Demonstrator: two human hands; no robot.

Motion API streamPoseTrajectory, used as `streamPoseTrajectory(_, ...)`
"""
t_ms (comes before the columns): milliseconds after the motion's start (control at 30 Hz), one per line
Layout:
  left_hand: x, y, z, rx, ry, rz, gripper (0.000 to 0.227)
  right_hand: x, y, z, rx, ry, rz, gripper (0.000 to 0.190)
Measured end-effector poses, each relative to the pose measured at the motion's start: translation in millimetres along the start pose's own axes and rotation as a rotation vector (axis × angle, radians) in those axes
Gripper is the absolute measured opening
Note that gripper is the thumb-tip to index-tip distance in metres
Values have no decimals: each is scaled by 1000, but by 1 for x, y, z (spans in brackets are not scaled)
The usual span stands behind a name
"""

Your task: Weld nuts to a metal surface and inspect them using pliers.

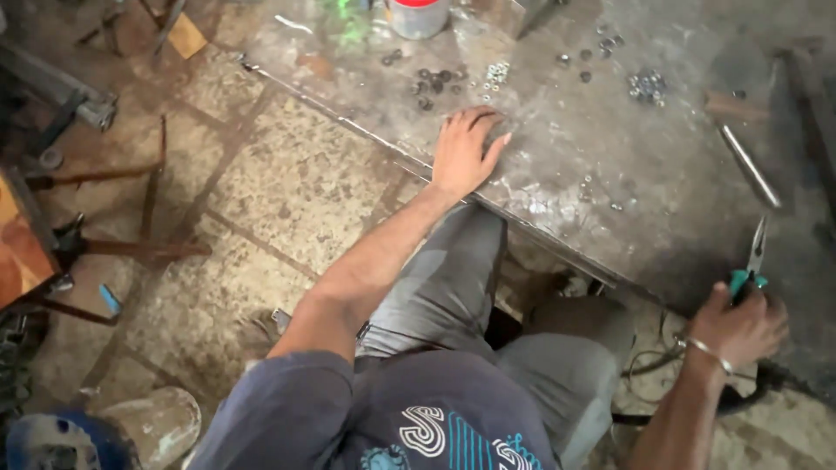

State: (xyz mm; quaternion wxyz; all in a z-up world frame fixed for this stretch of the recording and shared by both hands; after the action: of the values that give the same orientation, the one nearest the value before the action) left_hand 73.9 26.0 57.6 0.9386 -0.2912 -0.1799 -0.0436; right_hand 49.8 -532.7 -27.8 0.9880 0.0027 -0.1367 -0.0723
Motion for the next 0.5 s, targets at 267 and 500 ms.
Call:
streamPoseTrajectory(267, 32, 116, 55, 132, -79, 291, 29, -82, 22, 35, 285, 148, -45, 32)
streamPoseTrajectory(500, 84, 126, 9, 394, 204, 177, 34, -137, 60, 73, 329, 143, -80, 45)
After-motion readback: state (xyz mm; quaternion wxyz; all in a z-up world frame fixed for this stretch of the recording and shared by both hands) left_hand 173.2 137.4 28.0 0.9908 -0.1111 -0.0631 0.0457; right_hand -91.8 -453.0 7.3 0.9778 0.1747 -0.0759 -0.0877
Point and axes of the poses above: each hand's wrist, its own x-axis towards the middle knuckle, its own z-axis out of the back of the hand, y = z × x, the point moved 10 cm from there along x, towards the middle knuckle, and after that the axes turned 14 degrees about y, right-handed, at the moved point
